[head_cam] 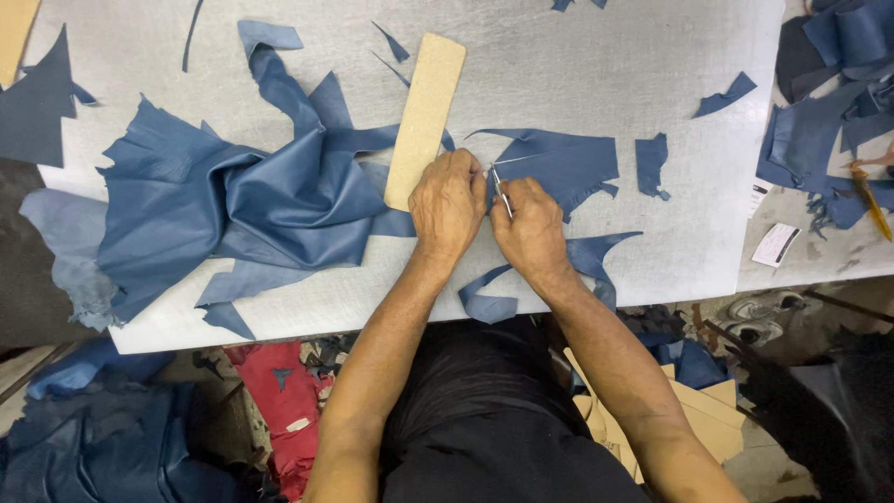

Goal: The person uses a utility knife and cardboard templates to cut blue fabric into multiple pieces on a worktable. They repeatedly position templates, trace and cut along edges, then remove templates and set cut pieces aside.

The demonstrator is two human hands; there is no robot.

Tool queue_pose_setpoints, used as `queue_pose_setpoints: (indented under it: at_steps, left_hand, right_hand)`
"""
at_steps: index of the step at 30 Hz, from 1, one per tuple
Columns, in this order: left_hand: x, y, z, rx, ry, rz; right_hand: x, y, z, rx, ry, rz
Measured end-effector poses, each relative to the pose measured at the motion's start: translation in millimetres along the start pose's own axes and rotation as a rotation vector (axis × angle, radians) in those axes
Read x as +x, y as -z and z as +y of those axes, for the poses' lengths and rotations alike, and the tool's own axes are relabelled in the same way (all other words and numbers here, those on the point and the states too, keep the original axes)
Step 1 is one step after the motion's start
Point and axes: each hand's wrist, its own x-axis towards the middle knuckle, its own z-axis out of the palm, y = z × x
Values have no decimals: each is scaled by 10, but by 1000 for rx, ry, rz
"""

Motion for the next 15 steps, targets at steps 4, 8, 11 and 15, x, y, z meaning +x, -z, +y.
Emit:
queue_pose_setpoints:
  at_steps: [4, 8, 11, 15]
  left_hand:
    - [59, 52, 46, 11, -15, 12]
    - [-57, 130, 175, 5, -69, 40]
    - [58, 21, 343, 167, -130, 10]
    - [-10, -78, 444, 331, -127, -129]
  right_hand:
    - [-309, 209, -128, -74, 47, -33]
    - [-559, 509, -12, -13, -99, -192]
    - [-469, 801, 323, -26, -62, -84]
    - [-521, 1031, 637, -92, -164, 108]
